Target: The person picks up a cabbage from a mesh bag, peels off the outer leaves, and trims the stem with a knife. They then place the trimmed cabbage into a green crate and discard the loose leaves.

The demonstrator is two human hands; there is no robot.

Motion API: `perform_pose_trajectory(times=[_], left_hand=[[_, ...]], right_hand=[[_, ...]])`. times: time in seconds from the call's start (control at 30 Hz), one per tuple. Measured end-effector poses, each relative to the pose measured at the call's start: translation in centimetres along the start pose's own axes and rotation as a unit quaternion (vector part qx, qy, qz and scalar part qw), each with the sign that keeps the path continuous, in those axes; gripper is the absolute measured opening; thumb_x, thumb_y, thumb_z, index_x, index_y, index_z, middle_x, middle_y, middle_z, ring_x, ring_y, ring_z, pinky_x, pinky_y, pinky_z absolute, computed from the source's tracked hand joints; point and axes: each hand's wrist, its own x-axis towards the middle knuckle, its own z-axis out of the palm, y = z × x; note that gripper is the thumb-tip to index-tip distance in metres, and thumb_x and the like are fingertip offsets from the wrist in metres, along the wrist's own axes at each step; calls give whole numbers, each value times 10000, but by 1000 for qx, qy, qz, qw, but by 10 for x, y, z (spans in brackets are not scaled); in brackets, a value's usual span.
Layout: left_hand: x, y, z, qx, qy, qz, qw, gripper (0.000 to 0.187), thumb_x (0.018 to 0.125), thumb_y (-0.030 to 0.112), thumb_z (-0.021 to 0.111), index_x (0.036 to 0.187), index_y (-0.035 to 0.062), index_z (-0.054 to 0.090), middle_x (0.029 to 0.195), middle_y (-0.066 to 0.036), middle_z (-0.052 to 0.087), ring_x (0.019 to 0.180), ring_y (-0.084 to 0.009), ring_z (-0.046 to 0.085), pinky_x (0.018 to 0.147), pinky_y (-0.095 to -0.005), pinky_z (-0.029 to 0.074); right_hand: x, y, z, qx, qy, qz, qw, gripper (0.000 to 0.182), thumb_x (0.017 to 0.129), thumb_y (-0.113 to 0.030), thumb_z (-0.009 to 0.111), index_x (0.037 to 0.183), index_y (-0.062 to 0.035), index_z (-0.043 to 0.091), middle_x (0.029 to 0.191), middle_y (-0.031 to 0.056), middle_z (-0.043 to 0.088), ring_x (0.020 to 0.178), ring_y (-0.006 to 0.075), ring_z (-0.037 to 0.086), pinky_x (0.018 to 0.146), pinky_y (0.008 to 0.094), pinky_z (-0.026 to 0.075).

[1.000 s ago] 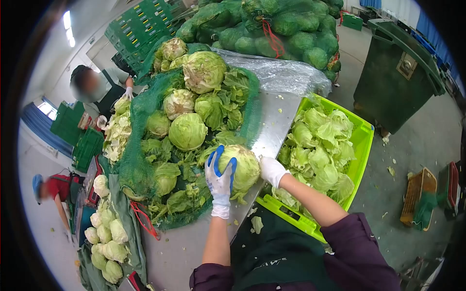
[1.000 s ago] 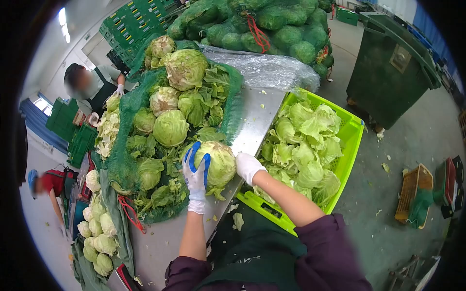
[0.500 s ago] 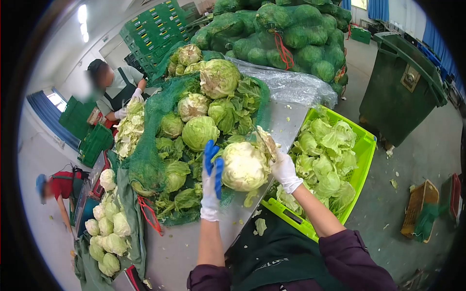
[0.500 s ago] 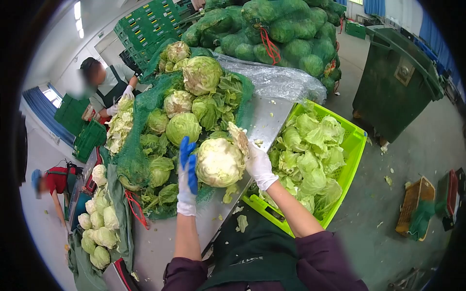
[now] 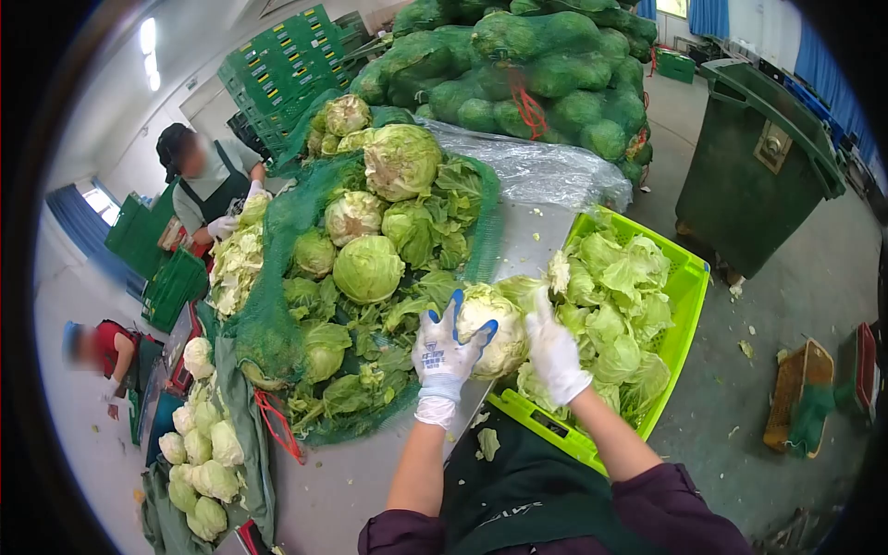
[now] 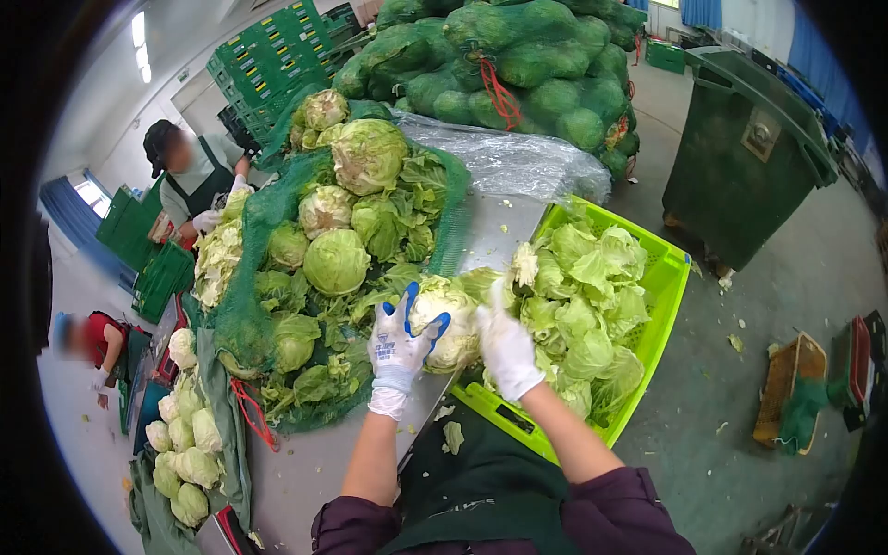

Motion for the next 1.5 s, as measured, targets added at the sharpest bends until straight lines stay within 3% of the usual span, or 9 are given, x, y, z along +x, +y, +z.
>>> perform_pose_trajectory(times=[0.27, 0.57, 0.63, 0.7, 1.0, 1.1, 1.17, 1.33, 1.5], left_hand=[[4, 20, 36, -94, 86, 131, 983, 522, 763, 318, 710, 1193, 49, 587, 1259, -194, 522, 1135, -364, 503, 978, -450, 390], [-10, -20, 25, -260, 90, 82, 958, 496, 851, 258, 657, 1273, 36, 522, 1272, -179, 481, 1160, -318, 474, 966, -394, 413], [-19, -36, 19, -394, 56, 5, 918, 608, 913, 403, 565, 1371, 44, 390, 1254, -191, 482, 1169, -320, 452, 949, -405, 423], [-30, -59, -1, -113, 53, 42, 991, 583, 885, 376, 605, 1336, 45, 439, 1244, -213, 480, 1161, -349, 460, 912, -424, 442], [-7, -26, -9, -59, 87, 61, 993, 609, 755, 351, 707, 1295, 137, 523, 1145, -224, 539, 990, -374, 557, 862, -449, 453], [-4, -20, -8, -9, 24, -4, 1000, 666, 748, 418, 692, 1352, 241, 474, 1171, -222, 523, 985, -374, 544, 882, -460, 437], [-3, -25, 5, 3, 68, 49, 996, 638, 802, 293, 667, 1363, 97, 436, 1231, -204, 527, 1070, -348, 516, 929, -444, 412], [-5, -26, 27, -410, 53, -58, 909, 658, 761, 227, 729, 1348, 102, 459, 1261, -220, 466, 1127, -365, 494, 972, -416, 398], [-3, -16, 28, -257, 104, -38, 960, 642, 763, 245, 729, 1335, 110, 471, 1211, -214, 510, 1105, -363, 503, 958, -425, 405]], right_hand=[[14, 16, 20, -167, 46, -100, 980, 430, 975, -380, 388, 1167, -8, 488, 725, 241, 629, 641, 392, 620, 532, 480, 487], [96, 99, 51, 87, 42, 108, 989, 304, 782, -327, 612, 813, -25, 631, 790, 244, 643, 763, 405, 629, 712, 460, 501], [101, 123, 49, -7, 90, 82, 993, 356, 790, -353, 632, 911, -18, 630, 812, 242, 648, 763, 399, 631, 702, 462, 498], [80, 99, 23, -16, 183, 50, 982, 517, 920, -396, 515, 1270, -21, 455, 801, 238, 645, 722, 417, 620, 646, 477, 490], [-44, -15, 47, 57, -6, -24, 998, 649, 983, -386, 369, 1455, -12, 126, 615, 229, 597, 525, 401, 583, 493, 494, 454], [-44, -12, 59, 52, 23, -12, 998, 670, 981, -383, 375, 1444, 27, 118, 603, 231, 593, 521, 395, 587, 491, 486, 460], [-40, -9, 63, 42, 21, -11, 999, 670, 978, -382, 384, 1437, 40, 137, 592, 227, 591, 514, 386, 588, 489, 480, 466], [-22, -5, 55, -36, 15, -40, 998, 609, 962, -385, 416, 1382, 43, 315, 562, 199, 588, 497, 360, 594, 483, 458, 486], [11, 7, 59, -31, -12, -7, 999, 544, 970, -393, 384, 1349, -4, 395, 668, 237, 617, 621, 380, 623, 549, 448, 503]])
